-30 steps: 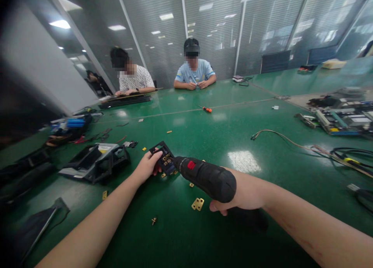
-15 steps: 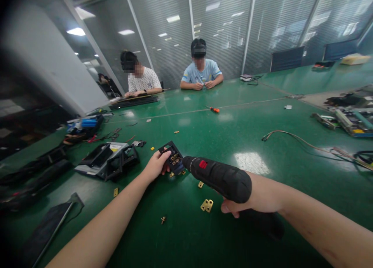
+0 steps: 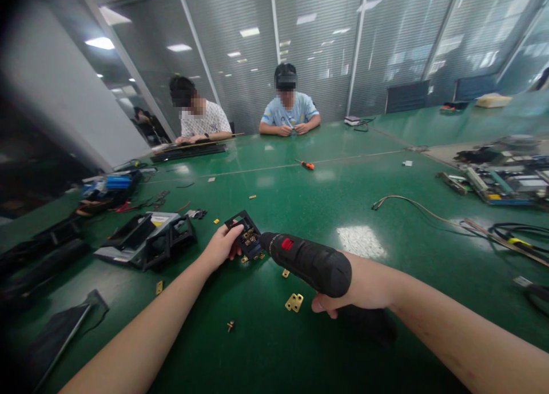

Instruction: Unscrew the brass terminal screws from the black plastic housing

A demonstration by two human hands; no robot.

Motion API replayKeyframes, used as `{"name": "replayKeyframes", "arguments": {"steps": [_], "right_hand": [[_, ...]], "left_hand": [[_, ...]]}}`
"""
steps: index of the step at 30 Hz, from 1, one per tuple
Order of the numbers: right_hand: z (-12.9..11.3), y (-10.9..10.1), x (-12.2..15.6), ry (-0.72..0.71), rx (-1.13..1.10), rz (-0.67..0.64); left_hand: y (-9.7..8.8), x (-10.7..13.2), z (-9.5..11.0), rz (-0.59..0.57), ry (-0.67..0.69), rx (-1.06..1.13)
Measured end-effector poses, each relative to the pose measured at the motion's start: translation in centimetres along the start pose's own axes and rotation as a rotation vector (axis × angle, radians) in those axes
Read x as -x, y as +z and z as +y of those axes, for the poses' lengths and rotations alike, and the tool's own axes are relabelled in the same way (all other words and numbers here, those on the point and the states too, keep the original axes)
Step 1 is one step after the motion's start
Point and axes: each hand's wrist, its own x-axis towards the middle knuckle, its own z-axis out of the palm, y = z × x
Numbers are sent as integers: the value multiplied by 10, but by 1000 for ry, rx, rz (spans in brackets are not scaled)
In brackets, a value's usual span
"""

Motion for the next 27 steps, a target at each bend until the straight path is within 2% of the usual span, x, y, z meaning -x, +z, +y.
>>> {"name": "replayKeyframes", "arguments": {"steps": [11, 16, 21, 27], "right_hand": [[-12, 6, 1, 37, 44, 45], [-21, 8, 3, 68, 34, 26], [-19, 8, 4, 52, 66, 57], [-19, 6, 2, 49, 52, 6]], "left_hand": [[0, 0, 4, 8, -8, 1], [-1, 0, 3, 3, -2, -1], [-1, 0, 2, -4, -5, 7], [-1, -3, -3, 16, -21, 8]]}}
